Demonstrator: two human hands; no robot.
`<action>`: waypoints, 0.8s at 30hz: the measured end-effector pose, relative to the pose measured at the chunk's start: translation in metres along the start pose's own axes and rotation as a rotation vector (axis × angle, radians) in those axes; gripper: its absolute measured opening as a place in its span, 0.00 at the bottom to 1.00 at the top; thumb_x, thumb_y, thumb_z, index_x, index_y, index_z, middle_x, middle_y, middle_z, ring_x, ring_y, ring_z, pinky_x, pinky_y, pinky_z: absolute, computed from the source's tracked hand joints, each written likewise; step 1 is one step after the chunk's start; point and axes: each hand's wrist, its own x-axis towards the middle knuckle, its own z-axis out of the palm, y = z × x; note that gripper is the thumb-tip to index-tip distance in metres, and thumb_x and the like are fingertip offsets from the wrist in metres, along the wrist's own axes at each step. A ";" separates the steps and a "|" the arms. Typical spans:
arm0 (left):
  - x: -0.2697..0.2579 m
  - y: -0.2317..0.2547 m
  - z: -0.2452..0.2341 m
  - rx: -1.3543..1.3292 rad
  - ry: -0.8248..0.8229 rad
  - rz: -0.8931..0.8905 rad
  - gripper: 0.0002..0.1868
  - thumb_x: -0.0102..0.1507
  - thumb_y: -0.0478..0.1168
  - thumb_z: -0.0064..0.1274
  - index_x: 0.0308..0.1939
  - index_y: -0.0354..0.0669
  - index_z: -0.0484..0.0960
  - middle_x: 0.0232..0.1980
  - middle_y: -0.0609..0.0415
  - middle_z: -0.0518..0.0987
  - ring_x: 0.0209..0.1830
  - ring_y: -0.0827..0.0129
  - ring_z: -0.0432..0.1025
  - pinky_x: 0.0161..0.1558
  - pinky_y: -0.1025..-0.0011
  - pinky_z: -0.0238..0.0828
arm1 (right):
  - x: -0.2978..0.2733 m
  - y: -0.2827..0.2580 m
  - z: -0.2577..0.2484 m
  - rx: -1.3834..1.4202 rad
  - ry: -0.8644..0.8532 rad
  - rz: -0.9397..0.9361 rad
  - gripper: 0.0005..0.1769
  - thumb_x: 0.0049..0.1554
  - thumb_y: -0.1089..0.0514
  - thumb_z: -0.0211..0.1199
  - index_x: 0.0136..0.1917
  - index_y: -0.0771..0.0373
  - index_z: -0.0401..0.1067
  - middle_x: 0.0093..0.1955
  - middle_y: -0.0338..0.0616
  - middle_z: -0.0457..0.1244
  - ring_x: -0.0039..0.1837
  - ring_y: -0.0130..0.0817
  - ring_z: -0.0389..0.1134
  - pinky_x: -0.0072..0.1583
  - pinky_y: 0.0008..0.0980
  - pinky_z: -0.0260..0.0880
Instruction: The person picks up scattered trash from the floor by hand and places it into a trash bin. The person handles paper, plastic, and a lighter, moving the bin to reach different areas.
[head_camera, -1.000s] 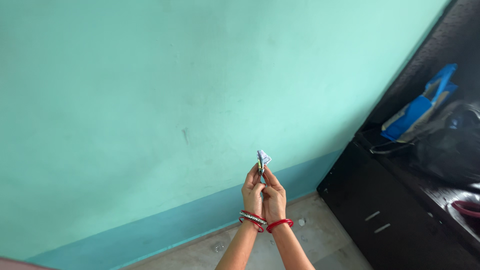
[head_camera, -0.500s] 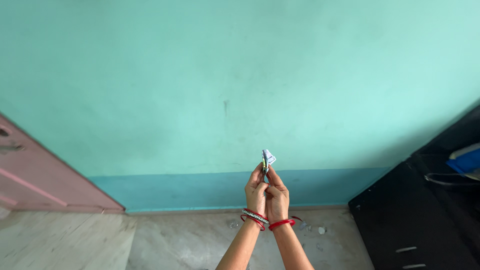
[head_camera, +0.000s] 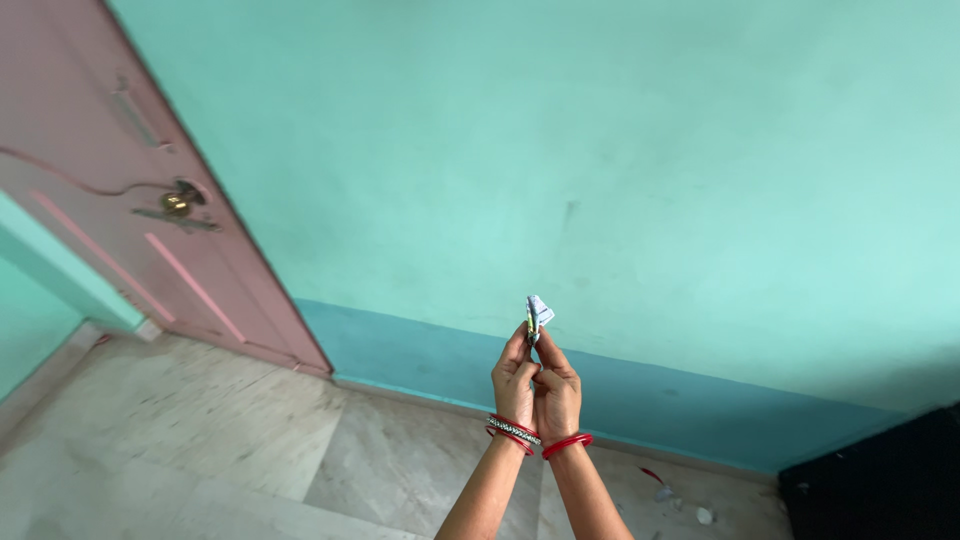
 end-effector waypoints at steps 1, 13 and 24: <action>-0.001 0.010 -0.010 0.007 0.016 0.015 0.34 0.58 0.20 0.34 0.68 0.33 0.73 0.71 0.45 0.74 0.70 0.67 0.68 0.49 0.74 0.67 | -0.003 0.009 0.009 -0.004 -0.017 0.012 0.40 0.48 0.80 0.40 0.73 0.70 0.64 0.76 0.57 0.58 0.67 0.38 0.65 0.63 0.32 0.69; -0.024 0.113 -0.115 -0.041 0.134 0.176 0.34 0.58 0.20 0.32 0.69 0.32 0.71 0.73 0.44 0.71 0.75 0.64 0.64 0.69 0.71 0.66 | -0.044 0.110 0.105 -0.047 -0.134 0.156 0.40 0.48 0.79 0.39 0.72 0.69 0.66 0.75 0.55 0.60 0.68 0.34 0.65 0.61 0.28 0.69; -0.056 0.195 -0.210 0.031 0.291 0.274 0.34 0.58 0.19 0.33 0.69 0.34 0.73 0.73 0.46 0.72 0.69 0.68 0.69 0.40 0.80 0.67 | -0.090 0.203 0.176 -0.077 -0.236 0.279 0.39 0.48 0.79 0.41 0.72 0.68 0.67 0.74 0.53 0.61 0.55 0.28 0.67 0.47 0.22 0.68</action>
